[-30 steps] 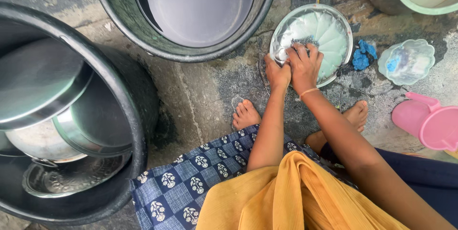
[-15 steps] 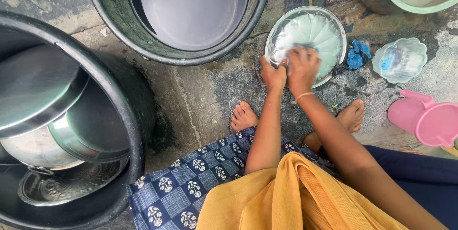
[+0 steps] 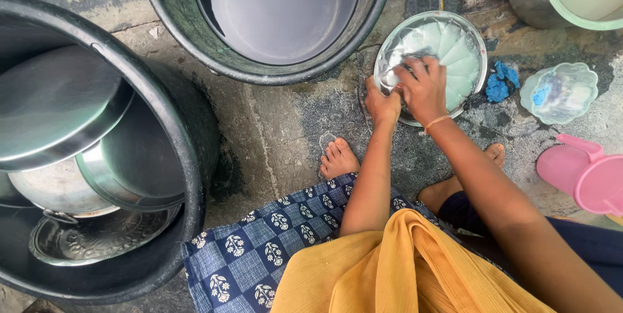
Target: The person washes various metal dishes using a scouring pad and water from buckets while sitting on a stone floor.
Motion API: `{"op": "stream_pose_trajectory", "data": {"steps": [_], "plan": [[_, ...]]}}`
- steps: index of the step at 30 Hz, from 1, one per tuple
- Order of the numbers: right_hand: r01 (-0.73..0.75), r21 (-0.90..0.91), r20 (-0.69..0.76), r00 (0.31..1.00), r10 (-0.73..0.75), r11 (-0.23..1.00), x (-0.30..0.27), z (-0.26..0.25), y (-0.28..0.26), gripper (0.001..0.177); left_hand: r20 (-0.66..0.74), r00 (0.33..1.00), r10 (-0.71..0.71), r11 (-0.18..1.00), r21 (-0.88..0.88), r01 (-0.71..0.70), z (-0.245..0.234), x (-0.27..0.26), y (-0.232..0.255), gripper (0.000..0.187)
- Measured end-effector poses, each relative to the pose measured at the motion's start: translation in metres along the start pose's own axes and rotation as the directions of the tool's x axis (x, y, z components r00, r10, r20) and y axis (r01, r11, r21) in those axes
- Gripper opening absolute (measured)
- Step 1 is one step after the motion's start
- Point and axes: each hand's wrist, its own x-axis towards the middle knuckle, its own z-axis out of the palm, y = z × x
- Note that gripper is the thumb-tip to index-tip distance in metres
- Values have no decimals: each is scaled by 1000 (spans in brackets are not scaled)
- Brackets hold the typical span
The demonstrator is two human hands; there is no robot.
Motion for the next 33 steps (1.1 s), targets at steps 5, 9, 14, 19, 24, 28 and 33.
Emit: {"op": "stream_pose_trajectory", "data": {"steps": [5,9,14,19,24,28,33], "plan": [[202,-115,146,972,-184,973,39,13,8,31,6,1000,-5,1000,-12,5,1,0,-7,55],[320,-151,234,931,-281,935,48,11,11,35,-37,999,35,999,-23,-36,4,4,-8,58],[230,-62,138,966,-220,971,13,0,24,38,-67,996,55,998,-30,-57,12,4,-14,60],[156,-107,142,980,-141,982,7,-6,25,44,-51,998,32,998,-45,-34,13,4,-15,66],[185,-221,161,975,-152,957,32,13,1,36,-84,992,89,995,-40,-93,22,9,-33,58],[199,-253,218,965,-145,947,35,5,-1,32,-81,995,61,998,15,-60,22,10,-30,54],[39,-128,102,994,-26,991,-6,-15,18,36,-58,998,-9,999,-50,6,11,4,-12,61]]}}
